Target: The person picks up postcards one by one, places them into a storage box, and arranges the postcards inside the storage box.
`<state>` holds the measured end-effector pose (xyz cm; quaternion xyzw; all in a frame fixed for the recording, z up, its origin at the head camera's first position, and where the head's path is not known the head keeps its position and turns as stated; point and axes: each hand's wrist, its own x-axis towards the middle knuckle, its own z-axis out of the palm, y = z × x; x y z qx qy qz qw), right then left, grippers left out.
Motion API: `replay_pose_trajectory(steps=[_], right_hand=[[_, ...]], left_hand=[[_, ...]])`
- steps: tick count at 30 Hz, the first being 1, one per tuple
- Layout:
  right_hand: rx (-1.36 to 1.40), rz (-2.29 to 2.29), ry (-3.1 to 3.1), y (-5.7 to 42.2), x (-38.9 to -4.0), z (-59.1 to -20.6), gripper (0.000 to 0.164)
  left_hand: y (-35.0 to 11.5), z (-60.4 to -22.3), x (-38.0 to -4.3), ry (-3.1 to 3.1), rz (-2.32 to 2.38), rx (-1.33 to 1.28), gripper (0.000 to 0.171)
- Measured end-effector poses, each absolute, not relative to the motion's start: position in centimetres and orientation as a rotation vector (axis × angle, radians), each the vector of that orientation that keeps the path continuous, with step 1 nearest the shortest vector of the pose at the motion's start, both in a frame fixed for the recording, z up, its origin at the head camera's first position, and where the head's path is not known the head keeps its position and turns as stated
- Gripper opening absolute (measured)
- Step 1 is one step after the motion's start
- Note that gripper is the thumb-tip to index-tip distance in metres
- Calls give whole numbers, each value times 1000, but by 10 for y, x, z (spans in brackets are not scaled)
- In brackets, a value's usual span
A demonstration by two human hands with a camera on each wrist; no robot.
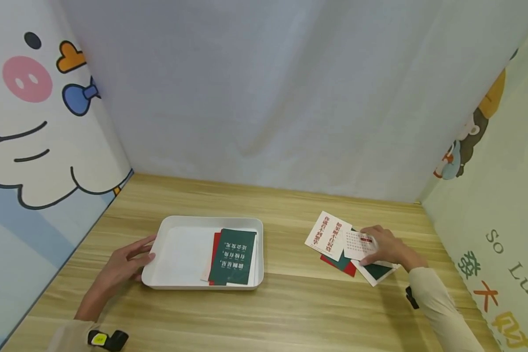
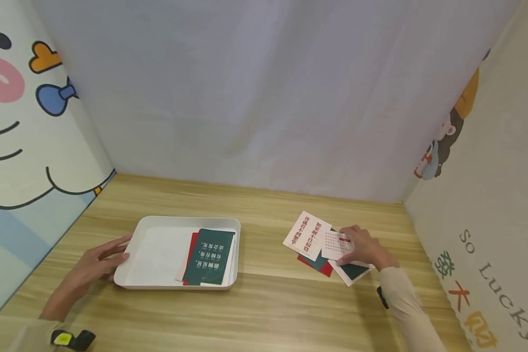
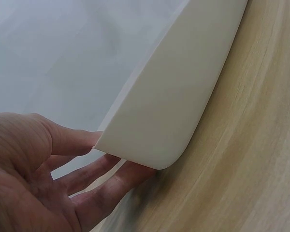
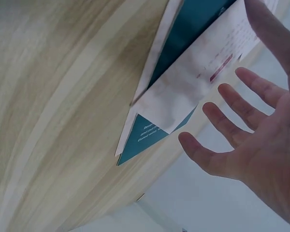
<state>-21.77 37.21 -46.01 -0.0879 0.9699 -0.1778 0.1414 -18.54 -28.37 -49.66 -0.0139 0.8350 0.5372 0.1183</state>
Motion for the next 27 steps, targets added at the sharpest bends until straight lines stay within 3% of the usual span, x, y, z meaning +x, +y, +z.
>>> replay_pose_trajectory(steps=[22, 27], right_hand=[[-246, -453, 2835, 367, -219, -462, 83], [-269, -416, 2858, 368, -217, -458, 72]], left_hand=[[-285, -500, -185, 2423, 1576, -78, 66], [-285, -499, -187, 2426, 1580, -83, 66]])
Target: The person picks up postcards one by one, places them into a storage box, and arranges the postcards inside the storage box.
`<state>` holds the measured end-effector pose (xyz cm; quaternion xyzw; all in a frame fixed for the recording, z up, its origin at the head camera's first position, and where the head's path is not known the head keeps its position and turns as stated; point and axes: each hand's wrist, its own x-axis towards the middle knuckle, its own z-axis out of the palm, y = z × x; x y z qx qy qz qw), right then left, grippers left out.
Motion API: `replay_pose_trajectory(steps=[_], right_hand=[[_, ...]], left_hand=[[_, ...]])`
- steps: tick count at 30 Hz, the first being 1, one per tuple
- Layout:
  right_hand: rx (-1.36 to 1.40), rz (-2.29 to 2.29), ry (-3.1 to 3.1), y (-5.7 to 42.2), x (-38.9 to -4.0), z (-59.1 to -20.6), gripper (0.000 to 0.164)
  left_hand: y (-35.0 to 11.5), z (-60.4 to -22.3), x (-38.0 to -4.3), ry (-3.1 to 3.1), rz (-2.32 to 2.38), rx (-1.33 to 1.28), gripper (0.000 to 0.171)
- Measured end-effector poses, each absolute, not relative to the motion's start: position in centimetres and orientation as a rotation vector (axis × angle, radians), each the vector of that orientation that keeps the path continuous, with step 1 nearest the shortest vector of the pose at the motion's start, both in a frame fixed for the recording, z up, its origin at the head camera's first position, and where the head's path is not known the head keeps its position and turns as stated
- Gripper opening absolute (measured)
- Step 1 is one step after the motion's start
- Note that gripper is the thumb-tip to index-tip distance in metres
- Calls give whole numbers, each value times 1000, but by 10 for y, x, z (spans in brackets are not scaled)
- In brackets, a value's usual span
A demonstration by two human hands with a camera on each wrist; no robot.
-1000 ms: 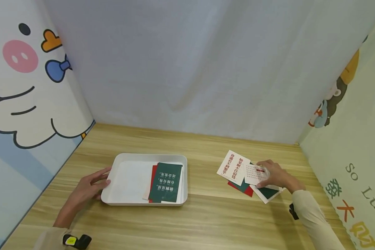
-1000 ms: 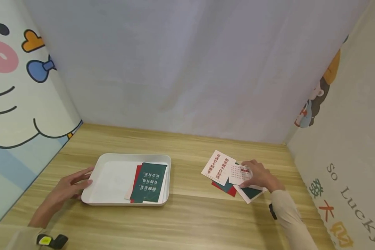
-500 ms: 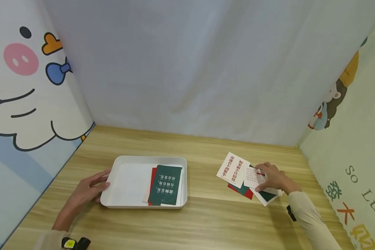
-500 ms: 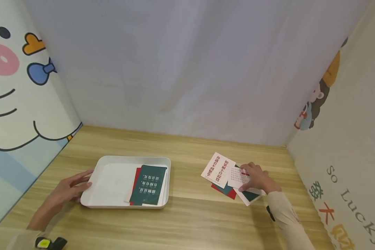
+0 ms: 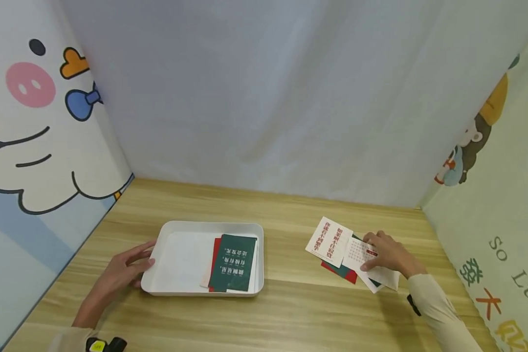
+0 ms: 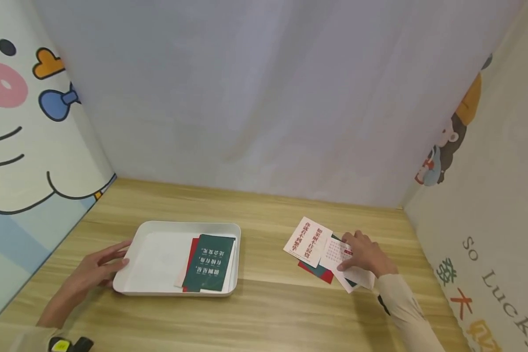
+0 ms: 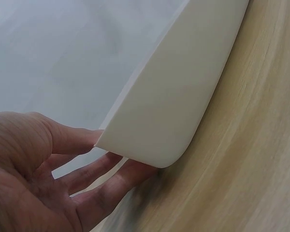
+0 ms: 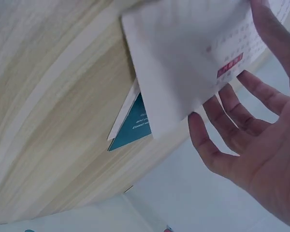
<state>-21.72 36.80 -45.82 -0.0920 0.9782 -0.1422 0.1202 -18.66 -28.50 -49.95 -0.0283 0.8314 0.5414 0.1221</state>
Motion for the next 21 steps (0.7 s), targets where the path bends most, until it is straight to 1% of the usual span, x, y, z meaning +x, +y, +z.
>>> replay_pose_trajectory(steps=[2, 8, 11, 15, 21], right_hand=[[-272, -405, 2860, 370, -216, -457, 64], [-300, -508, 2847, 378, -214, -450, 25], [-342, -621, 2802, 383, -214, -447, 14], [-320, -794, 2666, 390, -215, -446, 9], [-290, -953, 2494, 402, -212, -445, 17]], left_hand=[[-285, -500, -186, 2423, 1581, -81, 66], [-284, -500, -186, 2423, 1577, -86, 66], [-284, -499, -186, 2428, 1575, -79, 66], [-284, -499, -186, 2434, 1576, -74, 65], [-285, -498, -186, 2431, 1582, -75, 65]])
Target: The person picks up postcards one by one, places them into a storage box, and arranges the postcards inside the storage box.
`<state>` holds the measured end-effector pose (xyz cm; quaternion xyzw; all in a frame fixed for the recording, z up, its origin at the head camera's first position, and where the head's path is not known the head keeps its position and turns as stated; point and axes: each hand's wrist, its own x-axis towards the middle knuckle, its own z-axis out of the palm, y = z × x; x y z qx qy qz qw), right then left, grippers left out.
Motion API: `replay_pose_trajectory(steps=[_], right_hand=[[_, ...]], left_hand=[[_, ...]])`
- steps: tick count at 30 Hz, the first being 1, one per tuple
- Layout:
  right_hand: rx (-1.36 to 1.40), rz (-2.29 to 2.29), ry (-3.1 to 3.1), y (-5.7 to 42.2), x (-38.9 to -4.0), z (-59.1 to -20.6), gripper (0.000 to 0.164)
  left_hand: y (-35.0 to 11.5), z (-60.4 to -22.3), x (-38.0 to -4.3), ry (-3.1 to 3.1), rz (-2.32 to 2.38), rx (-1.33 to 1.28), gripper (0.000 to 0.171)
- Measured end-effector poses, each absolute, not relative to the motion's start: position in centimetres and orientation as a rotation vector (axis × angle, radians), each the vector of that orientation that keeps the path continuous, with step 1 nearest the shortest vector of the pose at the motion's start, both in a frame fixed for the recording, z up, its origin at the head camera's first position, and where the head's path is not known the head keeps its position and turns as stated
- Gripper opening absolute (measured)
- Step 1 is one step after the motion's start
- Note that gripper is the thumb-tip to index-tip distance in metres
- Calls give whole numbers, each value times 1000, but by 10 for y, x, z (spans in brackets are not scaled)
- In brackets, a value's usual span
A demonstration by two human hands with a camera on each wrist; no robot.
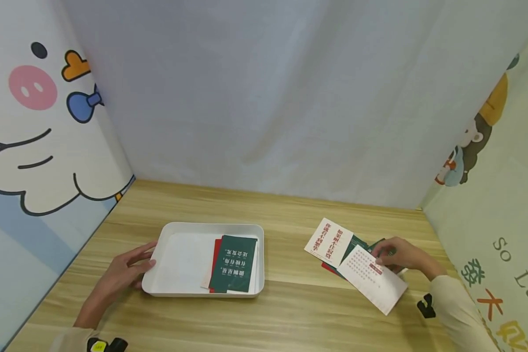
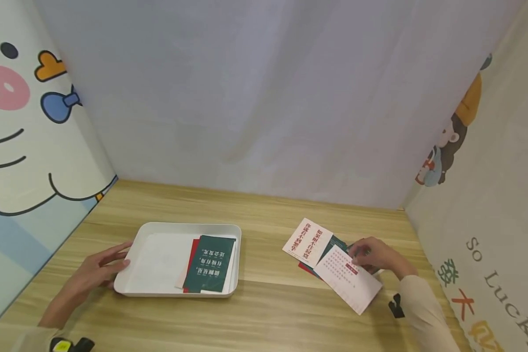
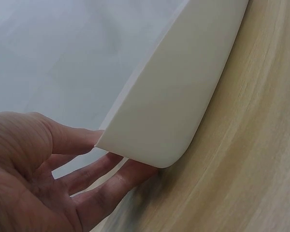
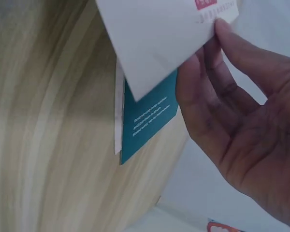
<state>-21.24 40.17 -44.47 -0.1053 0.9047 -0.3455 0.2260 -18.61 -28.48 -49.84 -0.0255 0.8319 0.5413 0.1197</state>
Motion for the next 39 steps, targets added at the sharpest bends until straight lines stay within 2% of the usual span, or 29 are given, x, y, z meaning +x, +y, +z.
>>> replay_pose_trajectory(steps=[24, 31, 39], right_hand=[[-238, -1304, 2129, 434, -192, -440, 38], [-255, -1448, 2076, 417, -187, -433, 22], [-152, -1670, 2122, 374, -187, -424, 22]], left_hand=[[-286, -498, -188, 2433, 1564, -82, 65], [-285, -498, -187, 2417, 1578, -74, 66], [-286, -500, -186, 2399, 1588, -95, 66]])
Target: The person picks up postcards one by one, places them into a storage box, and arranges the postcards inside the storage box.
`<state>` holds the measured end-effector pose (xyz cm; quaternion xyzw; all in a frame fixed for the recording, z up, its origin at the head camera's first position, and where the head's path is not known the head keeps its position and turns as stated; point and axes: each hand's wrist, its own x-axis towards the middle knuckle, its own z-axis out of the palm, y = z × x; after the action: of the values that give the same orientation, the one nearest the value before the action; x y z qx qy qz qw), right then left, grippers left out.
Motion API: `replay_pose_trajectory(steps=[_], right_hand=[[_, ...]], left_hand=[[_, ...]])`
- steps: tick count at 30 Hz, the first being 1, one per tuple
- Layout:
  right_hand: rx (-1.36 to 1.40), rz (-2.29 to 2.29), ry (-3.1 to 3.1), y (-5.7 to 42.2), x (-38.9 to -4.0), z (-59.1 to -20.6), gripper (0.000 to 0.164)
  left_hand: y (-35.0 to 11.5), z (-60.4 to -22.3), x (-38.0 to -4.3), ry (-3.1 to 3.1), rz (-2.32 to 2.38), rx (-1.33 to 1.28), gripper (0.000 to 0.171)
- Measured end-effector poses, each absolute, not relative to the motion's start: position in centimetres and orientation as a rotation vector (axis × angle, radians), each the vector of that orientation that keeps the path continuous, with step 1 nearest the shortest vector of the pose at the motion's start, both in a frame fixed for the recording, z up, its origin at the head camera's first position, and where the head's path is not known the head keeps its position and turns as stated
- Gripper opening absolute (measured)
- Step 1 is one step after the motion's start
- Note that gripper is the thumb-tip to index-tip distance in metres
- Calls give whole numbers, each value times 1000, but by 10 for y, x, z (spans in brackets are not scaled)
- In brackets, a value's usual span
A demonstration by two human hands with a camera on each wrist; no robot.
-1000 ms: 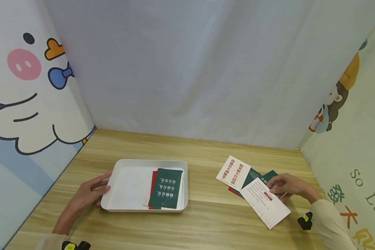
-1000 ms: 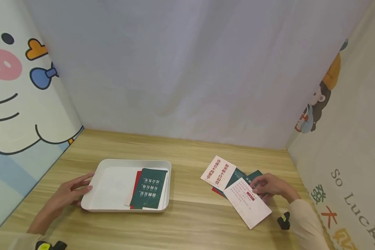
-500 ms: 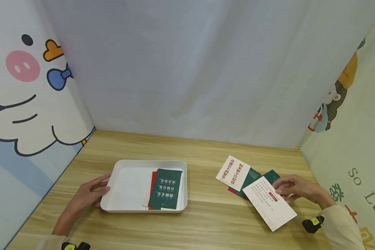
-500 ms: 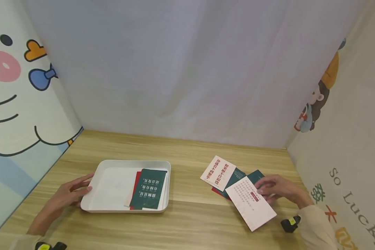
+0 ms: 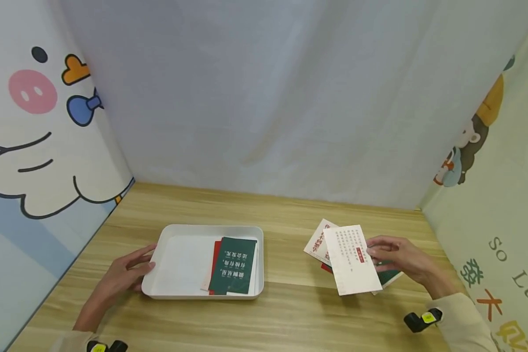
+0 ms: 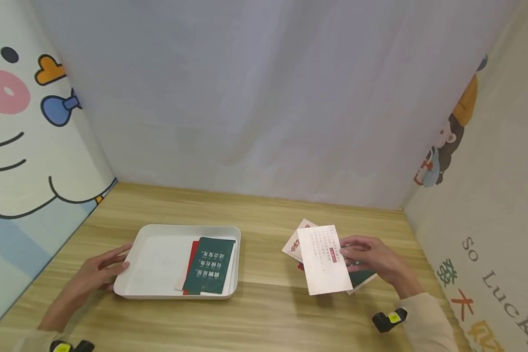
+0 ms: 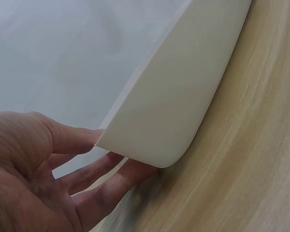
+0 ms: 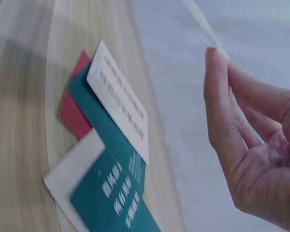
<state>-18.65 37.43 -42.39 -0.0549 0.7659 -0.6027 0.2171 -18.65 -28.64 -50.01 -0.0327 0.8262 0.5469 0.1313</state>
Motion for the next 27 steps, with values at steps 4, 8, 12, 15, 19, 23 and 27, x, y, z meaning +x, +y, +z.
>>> replay_pose_trajectory(steps=[4, 8, 12, 15, 19, 23, 27], right_hand=[[-125, -1777, 2082, 355, -187, -422, 20], [-88, -1867, 2029, 332, -187, -423, 19], [-32, -1924, 1991, 308, -188, -427, 24], [14, -1962, 1971, 291, -188, -431, 26], [48, -1997, 1951, 269, -188, -435, 32], [61, -2049, 1900, 246, -189, -440, 35], [60, -2118, 1834, 224, -190, -447, 32]], left_hand=[[-287, -499, -187, 2396, 1589, -87, 66], [-287, -499, -187, 2399, 1593, -91, 66], [-286, -500, -188, 2404, 1593, -96, 65], [-285, -501, -188, 2406, 1599, -98, 65], [-284, -499, -186, 2405, 1613, -99, 64], [-284, -499, -186, 2411, 1608, -104, 64], [-285, -500, -186, 2414, 1594, -102, 64]])
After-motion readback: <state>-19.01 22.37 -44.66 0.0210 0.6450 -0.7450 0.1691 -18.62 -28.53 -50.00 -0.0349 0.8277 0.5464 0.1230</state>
